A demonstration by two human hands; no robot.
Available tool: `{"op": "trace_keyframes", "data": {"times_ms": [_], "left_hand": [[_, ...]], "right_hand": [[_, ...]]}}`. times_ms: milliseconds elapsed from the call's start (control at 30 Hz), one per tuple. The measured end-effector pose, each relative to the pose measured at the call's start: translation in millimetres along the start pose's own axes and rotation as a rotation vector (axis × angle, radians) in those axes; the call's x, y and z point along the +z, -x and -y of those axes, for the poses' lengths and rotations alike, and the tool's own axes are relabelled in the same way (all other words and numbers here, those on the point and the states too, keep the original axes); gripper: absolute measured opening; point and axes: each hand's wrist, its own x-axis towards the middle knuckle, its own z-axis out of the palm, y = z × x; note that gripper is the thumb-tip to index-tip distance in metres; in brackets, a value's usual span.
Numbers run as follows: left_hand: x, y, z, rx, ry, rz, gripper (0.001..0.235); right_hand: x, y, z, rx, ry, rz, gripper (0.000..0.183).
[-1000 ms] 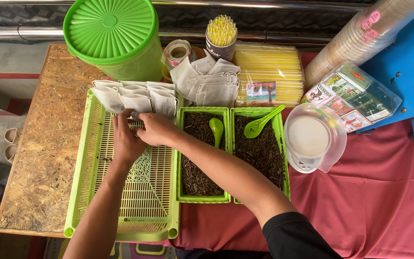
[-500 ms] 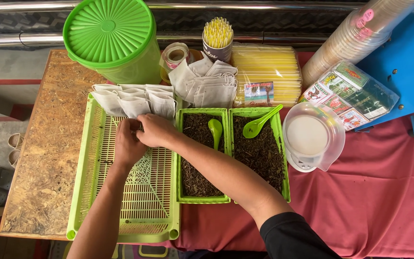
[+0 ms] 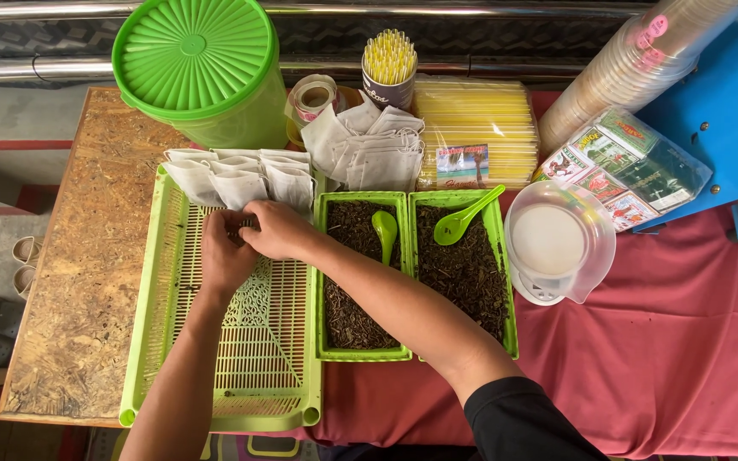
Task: The person opens a white tea bag filter and uses a green plastic spoon to scoop loose tea leaves from a green container into the bag. The filled tea bag is then placed into a green plastic basket alongside other prepared bags.
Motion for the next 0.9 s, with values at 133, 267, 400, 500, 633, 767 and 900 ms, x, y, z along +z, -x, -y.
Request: {"op": "trace_keyframes", "data": {"times_ms": [133,267,400,500,633,767,900], "left_hand": [[-0.3,-2.3,-16.1,0.152,0.084,-0.066,0.020],[1.7,-9.1,-53.3,0.327,0.164,-0.087,0.015],[7.1,-6.4,-85.4,0.518,-0.033,-0.125,0.017],[18.3,7.8,-130.1,0.571,0.075,-0.100,0.020],[43.5,10.6,-145.6,0.620,0.077,-0.089,0.017],[77.8,13.6,-157.9,0.584,0.186,0.032,0.016],[108.7,15.2,-185.4,0.562,0.216,0.078,0.019]], "right_hand": [[-4.4,9.5,6.5,0.031,-0.016,-0.053,0.045],[-18.5,27.5,24.5,-0.044,-0.082,-0.170,0.036],[-41.0,39.6,26.0,-0.141,-0.124,-0.337,0.038],[-60.1,60.5,25.5,-0.195,-0.245,-0.452,0.030],[-85.1,89.6,14.0,-0.202,-0.266,-0.483,0.029],[-108.5,111.7,-7.3,-0.186,-0.176,-0.465,0.024],[-137.7,133.2,-30.3,-0.163,0.091,-0.520,0.020]]}}
